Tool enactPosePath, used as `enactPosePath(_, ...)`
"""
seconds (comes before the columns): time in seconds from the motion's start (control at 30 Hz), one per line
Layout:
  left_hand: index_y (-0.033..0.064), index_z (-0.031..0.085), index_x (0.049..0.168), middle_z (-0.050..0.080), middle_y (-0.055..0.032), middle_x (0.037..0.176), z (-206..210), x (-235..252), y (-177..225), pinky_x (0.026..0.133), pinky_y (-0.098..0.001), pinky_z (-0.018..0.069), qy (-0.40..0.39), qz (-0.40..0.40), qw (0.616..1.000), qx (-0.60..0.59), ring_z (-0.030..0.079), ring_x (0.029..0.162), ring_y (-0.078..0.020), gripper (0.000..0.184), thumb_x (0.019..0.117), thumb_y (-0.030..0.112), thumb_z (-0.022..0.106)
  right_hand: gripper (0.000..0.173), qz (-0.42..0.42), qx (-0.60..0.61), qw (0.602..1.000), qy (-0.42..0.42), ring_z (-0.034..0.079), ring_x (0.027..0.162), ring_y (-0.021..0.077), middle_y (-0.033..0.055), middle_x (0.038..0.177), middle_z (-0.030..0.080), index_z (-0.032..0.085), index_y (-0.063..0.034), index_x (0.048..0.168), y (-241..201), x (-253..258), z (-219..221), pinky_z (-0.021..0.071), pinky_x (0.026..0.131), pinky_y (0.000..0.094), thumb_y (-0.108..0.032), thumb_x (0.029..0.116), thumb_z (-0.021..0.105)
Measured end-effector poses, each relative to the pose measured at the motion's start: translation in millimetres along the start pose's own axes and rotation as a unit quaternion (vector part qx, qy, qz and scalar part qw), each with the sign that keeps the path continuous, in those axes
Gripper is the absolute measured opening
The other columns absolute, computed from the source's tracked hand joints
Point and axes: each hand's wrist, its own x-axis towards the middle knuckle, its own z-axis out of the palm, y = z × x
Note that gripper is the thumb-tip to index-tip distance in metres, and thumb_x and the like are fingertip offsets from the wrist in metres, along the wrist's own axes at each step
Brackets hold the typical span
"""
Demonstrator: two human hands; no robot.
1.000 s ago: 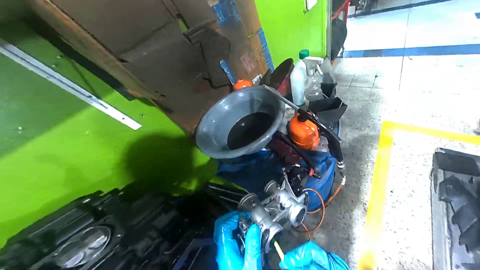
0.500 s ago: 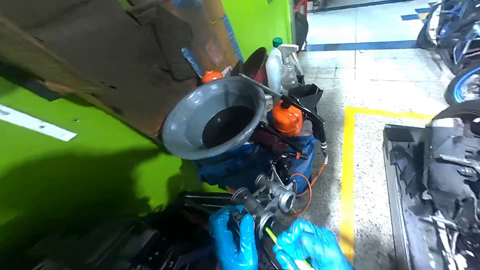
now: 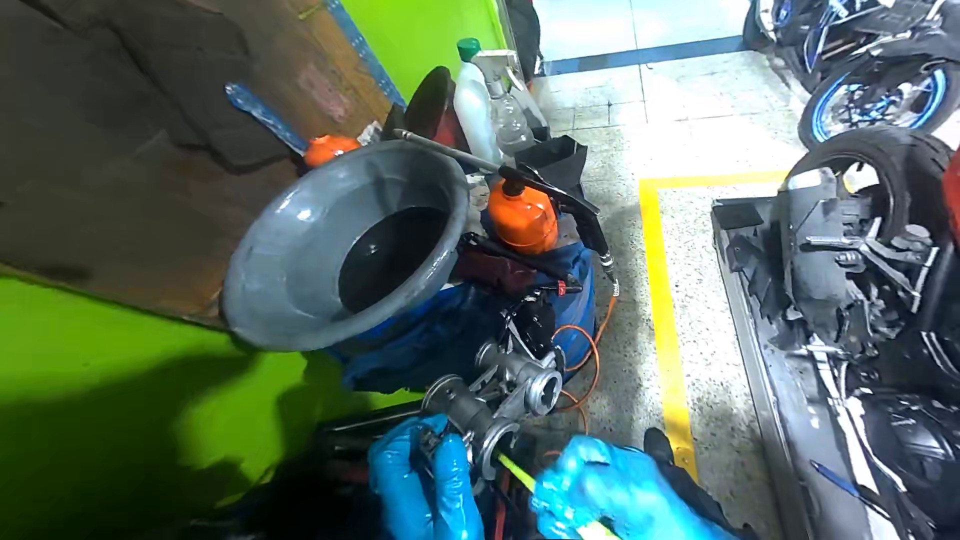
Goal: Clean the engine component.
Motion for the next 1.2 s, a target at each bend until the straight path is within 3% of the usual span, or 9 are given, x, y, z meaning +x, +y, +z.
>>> enactPosePath(0.3,-0.0102,0.051,0.11,0.055,-0.0066,0.112,-3,-1,-2,0.099,-0.0188,0.0432,-0.02,0.023,0.999,0.021,0.051,0.112,-0.0023,0.022,0.0973,0.008,0.047,0.004,-0.04,-0.088,0.988,-0.122,0.07,0.098,0.0234,0.0159,0.105,0.071,0.069,-0.0035,0.093,-4,0,-24,0.0582,0.081,0.0301,-0.004,0.0943,0.065)
enactPosePath(0.37,-0.0081,0.052,0.11,0.055,-0.0053,0.112,-3,-1,-5,0.099,-0.0193,0.0429,-0.025,0.039,0.999,0.026,0.051,0.113,-0.0024,0.023,0.0985,0.011,0.048,0.007,-0.057,-0.137,0.976,-0.162,0.069,0.099,0.0285,0.0164,0.106,0.07,0.068,-0.0052,0.094,-4,5,-18,0.058,0.078,0.0361,-0.004,0.0952,0.061)
enactPosePath(0.53,-0.0037,0.056,0.108,0.058,-0.0047,0.111,10,-13,-5,0.099,-0.0164,0.0436,-0.049,0.055,0.996,0.046,0.052,0.115,0.0,0.033,0.1006,0.028,0.055,0.01,-0.067,-0.233,0.947,-0.211,0.068,0.085,0.0281,0.0117,0.091,0.068,0.066,-0.01,0.088,-16,11,-25,0.0566,0.065,0.0376,-0.006,0.0942,0.06)
enactPosePath(0.63,-0.0058,0.055,0.107,0.058,-0.0079,0.109,21,-16,-8,0.098,-0.0167,0.0425,-0.042,0.058,0.996,0.058,0.052,0.112,-0.002,0.038,0.0988,0.031,0.057,0.009,-0.068,-0.227,0.956,-0.172,0.07,0.086,0.0271,0.012,0.093,0.07,0.067,-0.0104,0.087,-11,3,-27,0.0572,0.066,0.036,-0.007,0.0931,0.061)
enactPosePath(0.77,-0.0109,0.056,0.109,0.058,-0.0089,0.11,33,-13,-4,0.097,-0.0162,0.0456,-0.056,0.049,0.997,0.034,0.054,0.112,-0.0017,0.04,0.0993,0.028,0.056,0.012,-0.059,-0.15,0.981,-0.111,0.069,0.097,0.0258,0.0148,0.101,0.071,0.066,-0.007,0.087,0,-10,-39,0.0572,0.079,0.0313,-0.008,0.0961,0.059)
enactPosePath(0.9,-0.0143,0.054,0.111,0.057,-0.0124,0.11,39,0,-1,0.094,-0.0165,0.0461,-0.052,0.018,0.997,0.057,0.055,0.108,-0.0034,0.04,0.0992,0.024,0.054,0.01,-0.028,-0.163,0.984,-0.068,0.07,0.094,0.0233,0.0135,0.1,0.072,0.069,-0.0069,0.086,-8,-24,-48,0.0576,0.077,0.0303,-0.009,0.094,0.064)
enactPosePath(1.0,-0.0087,0.056,0.11,0.059,-0.0052,0.106,35,15,2,0.091,-0.0168,0.0478,-0.055,-0.032,0.997,0.046,0.057,0.103,-0.001,0.031,0.1016,0.02,0.047,0.005,0.016,-0.147,0.988,-0.048,0.071,0.095,0.0224,0.0141,0.098,0.073,0.068,-0.0048,0.089,-31,-46,-72,0.0575,0.083,0.0297,-0.008,0.0924,0.066)
enactPosePath(1.1,-0.0021,0.058,0.109,0.059,0.0019,0.102,34,23,8,0.087,-0.0139,0.0486,-0.066,-0.048,0.996,0.04,0.057,0.098,0.0029,0.026,0.1032,0.019,0.045,0.007,0.025,-0.052,0.998,0.001,0.069,0.105,0.0175,0.0152,0.106,0.069,0.063,-0.0027,0.094,-31,-52,-82,0.0575,0.092,0.0258,-0.001,0.0916,0.069)
enactPosePath(1.2,-0.0004,0.059,0.109,0.06,0.0024,0.102,33,25,9,0.086,-0.0138,0.0492,-0.069,-0.041,0.996,0.038,0.058,0.097,0.0028,0.024,0.1025,0.019,0.047,0.011,0.038,0.017,0.997,0.064,0.064,0.106,0.0109,0.0076,0.11,0.063,0.063,-0.008,0.096,-19,-49,-77,0.0574,0.091,0.0226,-0.002,0.0914,0.071)
